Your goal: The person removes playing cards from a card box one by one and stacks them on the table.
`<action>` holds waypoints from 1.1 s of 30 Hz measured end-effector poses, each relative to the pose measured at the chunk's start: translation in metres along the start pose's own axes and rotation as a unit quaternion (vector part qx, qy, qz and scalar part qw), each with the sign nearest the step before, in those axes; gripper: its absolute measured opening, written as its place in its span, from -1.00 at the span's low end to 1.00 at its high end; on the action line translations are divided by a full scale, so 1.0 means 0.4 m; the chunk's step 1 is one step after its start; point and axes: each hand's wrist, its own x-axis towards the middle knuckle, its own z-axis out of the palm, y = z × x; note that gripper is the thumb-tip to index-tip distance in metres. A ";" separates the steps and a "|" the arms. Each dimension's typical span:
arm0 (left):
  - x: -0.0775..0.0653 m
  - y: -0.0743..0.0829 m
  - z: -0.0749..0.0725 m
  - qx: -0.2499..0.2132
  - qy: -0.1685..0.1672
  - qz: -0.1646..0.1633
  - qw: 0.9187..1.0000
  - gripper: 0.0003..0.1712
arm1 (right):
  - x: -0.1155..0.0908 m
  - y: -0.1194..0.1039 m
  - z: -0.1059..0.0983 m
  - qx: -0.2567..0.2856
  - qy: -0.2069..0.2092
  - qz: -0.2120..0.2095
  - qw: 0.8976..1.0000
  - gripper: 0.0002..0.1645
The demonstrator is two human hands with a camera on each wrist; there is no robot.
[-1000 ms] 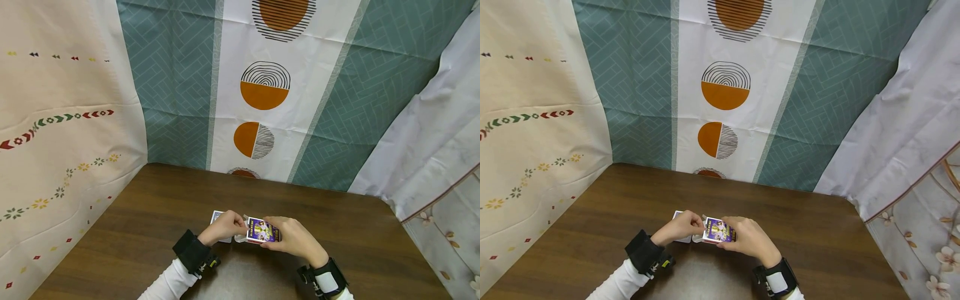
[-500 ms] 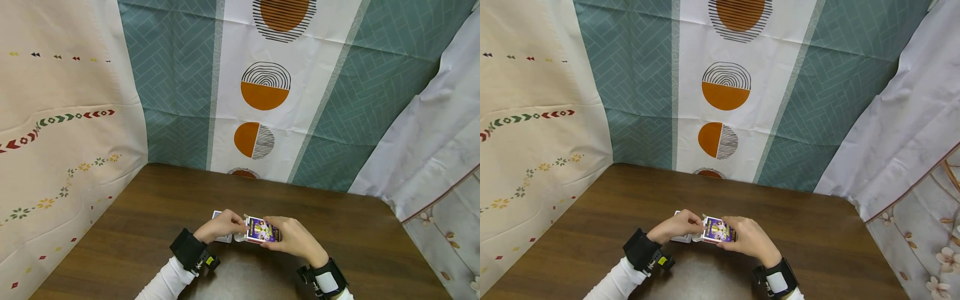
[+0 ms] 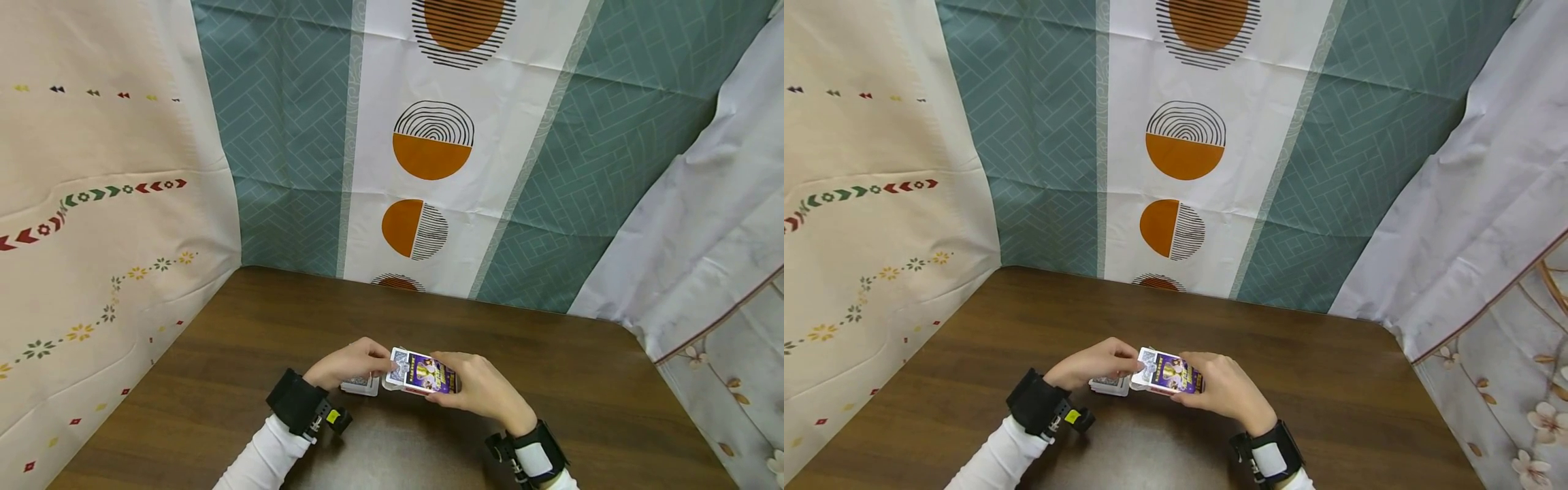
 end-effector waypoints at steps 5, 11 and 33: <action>-0.016 -0.001 -0.033 0.007 -0.021 0.012 1.000 -0.75 | 0.000 0.004 0.000 -0.002 0.004 0.000 1.000 -0.21; -0.034 -0.003 -0.072 -0.058 -0.043 0.000 0.997 -0.69 | 0.000 0.008 0.000 -0.006 0.008 0.003 1.000 -0.19; -0.034 -0.027 -0.120 -0.088 0.058 0.012 0.994 -0.66 | 0.000 0.010 0.001 -0.006 0.011 -0.002 1.000 -0.22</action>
